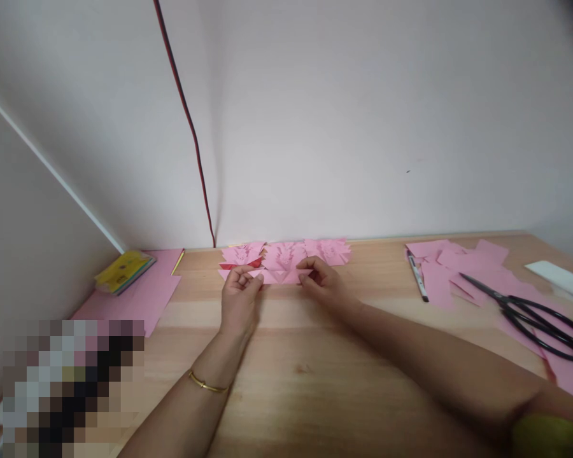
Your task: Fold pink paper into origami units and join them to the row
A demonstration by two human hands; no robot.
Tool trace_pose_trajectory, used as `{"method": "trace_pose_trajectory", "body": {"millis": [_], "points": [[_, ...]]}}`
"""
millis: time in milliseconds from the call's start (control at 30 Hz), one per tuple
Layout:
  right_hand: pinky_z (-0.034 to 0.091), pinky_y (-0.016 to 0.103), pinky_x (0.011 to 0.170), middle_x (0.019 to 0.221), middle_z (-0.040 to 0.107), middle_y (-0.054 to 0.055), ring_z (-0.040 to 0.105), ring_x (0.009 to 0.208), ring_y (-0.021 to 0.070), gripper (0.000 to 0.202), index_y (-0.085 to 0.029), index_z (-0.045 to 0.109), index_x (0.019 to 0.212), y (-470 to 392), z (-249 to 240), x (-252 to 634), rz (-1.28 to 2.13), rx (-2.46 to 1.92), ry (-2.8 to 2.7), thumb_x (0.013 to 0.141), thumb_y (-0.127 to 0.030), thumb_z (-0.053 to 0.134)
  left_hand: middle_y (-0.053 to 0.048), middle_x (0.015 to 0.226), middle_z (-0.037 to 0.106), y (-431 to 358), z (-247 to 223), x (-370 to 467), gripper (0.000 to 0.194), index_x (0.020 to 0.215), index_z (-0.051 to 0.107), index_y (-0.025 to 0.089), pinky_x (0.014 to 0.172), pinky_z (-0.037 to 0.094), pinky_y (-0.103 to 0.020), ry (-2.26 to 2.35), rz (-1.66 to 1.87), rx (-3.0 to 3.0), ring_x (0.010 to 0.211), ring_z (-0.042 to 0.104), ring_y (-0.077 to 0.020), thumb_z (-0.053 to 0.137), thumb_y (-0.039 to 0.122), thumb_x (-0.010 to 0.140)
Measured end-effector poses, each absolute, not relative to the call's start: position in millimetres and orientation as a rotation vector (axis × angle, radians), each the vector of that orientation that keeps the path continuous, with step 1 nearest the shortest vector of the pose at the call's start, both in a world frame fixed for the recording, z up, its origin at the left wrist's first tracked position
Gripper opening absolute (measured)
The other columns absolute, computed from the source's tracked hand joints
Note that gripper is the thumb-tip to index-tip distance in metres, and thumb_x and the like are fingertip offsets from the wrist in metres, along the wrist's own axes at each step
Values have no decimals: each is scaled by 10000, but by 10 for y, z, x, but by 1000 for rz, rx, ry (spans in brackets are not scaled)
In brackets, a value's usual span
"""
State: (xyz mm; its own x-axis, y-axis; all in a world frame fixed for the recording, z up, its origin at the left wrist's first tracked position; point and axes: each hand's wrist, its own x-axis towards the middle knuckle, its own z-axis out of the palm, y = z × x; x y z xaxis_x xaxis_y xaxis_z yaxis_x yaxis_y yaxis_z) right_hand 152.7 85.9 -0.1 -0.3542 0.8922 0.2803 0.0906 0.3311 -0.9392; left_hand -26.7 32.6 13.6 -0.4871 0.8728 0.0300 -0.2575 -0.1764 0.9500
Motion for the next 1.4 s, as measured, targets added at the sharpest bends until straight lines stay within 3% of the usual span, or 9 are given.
{"method": "trace_pose_trajectory", "body": {"millis": [133,300,400,467,567,767,1000,1267,1400], "points": [[430,262,627,820,547,13,524,671,124,174,-188,534,949,862,-6,1525,1137,-870,-1690,792,-263,533,74,629,509,319,197,-284,314,850,557,183,557,405,-157,1212,1780,764,558,499,-46,767,186,616],[425,245,606,816,549,5,522,660,116,180,-184,533,951,875,-24,1521,1145,-868,-1670,785,-253,536,42,714,574,261,319,-259,366,966,576,203,742,509,-304,821,1487,566,665,567,-89,765,199,653],[429,243,629,827,553,11,527,693,118,151,-176,540,922,851,-5,1510,1138,-792,-1701,776,-212,525,6,710,589,211,304,-191,263,889,611,149,689,502,-273,710,1289,607,625,536,-78,746,262,694],[417,235,628,814,549,8,510,696,115,140,-174,543,897,820,11,1500,1086,-751,-1735,759,-174,521,6,684,592,190,268,-142,233,827,616,138,632,483,-238,743,1231,659,606,528,-74,767,205,662],[394,219,592,782,549,-2,479,640,99,163,-170,552,897,768,19,1481,1062,-729,-1790,740,-136,525,-25,824,651,190,226,-101,250,839,620,145,625,479,-230,862,1240,714,704,583,-107,773,151,640],[393,212,590,752,554,-14,480,623,92,169,-168,563,891,725,7,1447,1063,-730,-1852,736,-111,525,3,758,631,247,237,-119,211,697,590,134,644,509,-233,947,1393,701,745,610,-129,783,166,619],[386,205,590,740,544,-24,471,627,89,175,-173,572,919,766,-22,1480,1041,-823,-1882,755,-130,529,-61,871,679,278,235,-115,331,855,666,114,608,516,-247,1052,1426,663,752,617,-158,811,203,572],[423,221,623,807,570,-3,517,666,100,201,-178,565,963,802,332,1697,987,-928,-2110,764,-154,552,32,526,547,268,144,-142,254,647,587,118,521,405,-182,1123,1398,823,501,474,-65,781,281,634],[428,248,669,895,596,53,537,724,129,254,-164,581,1009,911,442,2271,550,-1165,-2182,765,-122,525,15,562,578,253,125,-146,277,651,577,124,546,399,-183,1176,1362,862,538,502,-79,774,318,640]]}}
